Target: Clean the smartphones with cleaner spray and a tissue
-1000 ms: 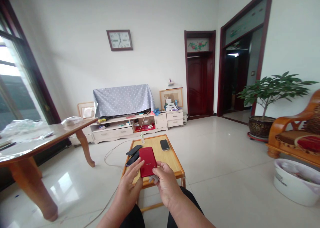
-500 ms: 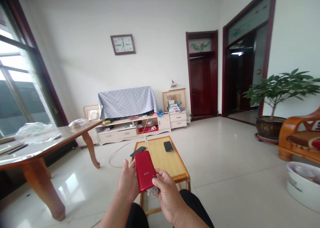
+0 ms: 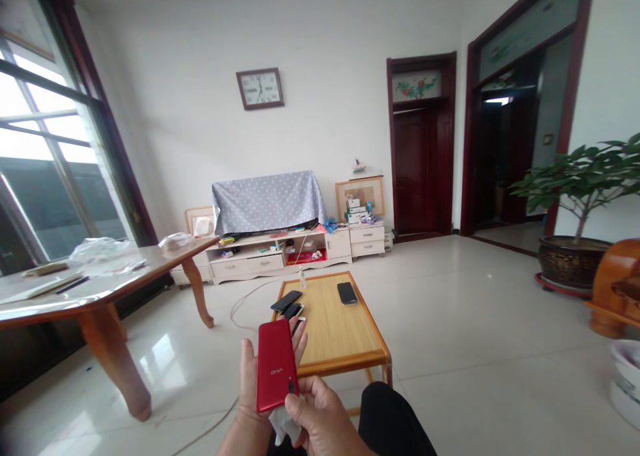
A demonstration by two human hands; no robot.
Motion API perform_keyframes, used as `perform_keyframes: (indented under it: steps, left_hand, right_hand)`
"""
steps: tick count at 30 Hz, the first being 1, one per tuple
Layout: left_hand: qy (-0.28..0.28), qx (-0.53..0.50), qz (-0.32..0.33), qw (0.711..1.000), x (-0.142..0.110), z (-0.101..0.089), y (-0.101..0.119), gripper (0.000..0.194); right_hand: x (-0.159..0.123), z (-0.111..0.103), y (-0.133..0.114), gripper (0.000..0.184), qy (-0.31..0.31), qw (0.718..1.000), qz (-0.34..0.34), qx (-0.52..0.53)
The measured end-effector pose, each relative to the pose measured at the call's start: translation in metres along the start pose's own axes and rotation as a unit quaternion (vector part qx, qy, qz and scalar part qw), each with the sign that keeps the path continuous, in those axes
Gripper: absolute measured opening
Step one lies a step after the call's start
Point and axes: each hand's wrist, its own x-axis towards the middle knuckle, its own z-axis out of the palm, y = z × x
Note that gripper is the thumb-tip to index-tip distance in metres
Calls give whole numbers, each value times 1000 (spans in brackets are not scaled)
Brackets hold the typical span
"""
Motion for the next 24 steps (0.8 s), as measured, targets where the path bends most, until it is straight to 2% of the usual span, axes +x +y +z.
perform_keyframes:
  steps: [2, 4, 6, 8, 9, 11, 14, 16, 19, 21, 24]
  left_hand:
    - [5, -7, 4, 1000, -4, -1, 5, 94]
    - [7, -14, 6, 1000, -9, -3, 7, 93]
    - [3, -20, 7, 1000, -14, -5, 6, 92]
    - [-2, -24, 1, 1000, -17, -8, 1, 90]
    - [-3, -24, -5, 1000, -18, -9, -3, 90]
    - [-2, -18, -18, 1000, -19, -12, -9, 90]
    - [2, 18, -23, 1000, -20, -14, -13, 91]
    - [23, 76, -11, 997, -22, -15, -11, 89]
    - [73, 156, 17, 985, -27, -18, -6, 73]
    - [95, 176, 32, 979, -30, -21, -5, 52]
    - [120, 196, 51, 972, -32, -28, -6, 38]
  right_hand:
    - [-3, -4, 1, 42, 2, 1000, 23, -13]
    - [-4, -11, 1, 35, 38, 998, 4, -47]
    - [-5, -16, -1, 26, 82, 987, -62, -124]
    - [-6, -16, -4, 15, 99, 955, -140, -241]
    - [-6, -15, -6, 10, 94, 930, -180, -307]
    - [-5, -9, -6, 8, 58, 857, -270, -434]
    - [-3, 0, 1, 27, -18, 729, -398, -557]
    - [0, 4, 10, 33, -48, 680, -433, -589]
    - [6, 7, 24, 32, -70, 663, -423, -614]
    - [10, 7, 31, 32, -86, 668, -395, -624]
    - [16, 5, 36, 33, -125, 676, -344, -640]
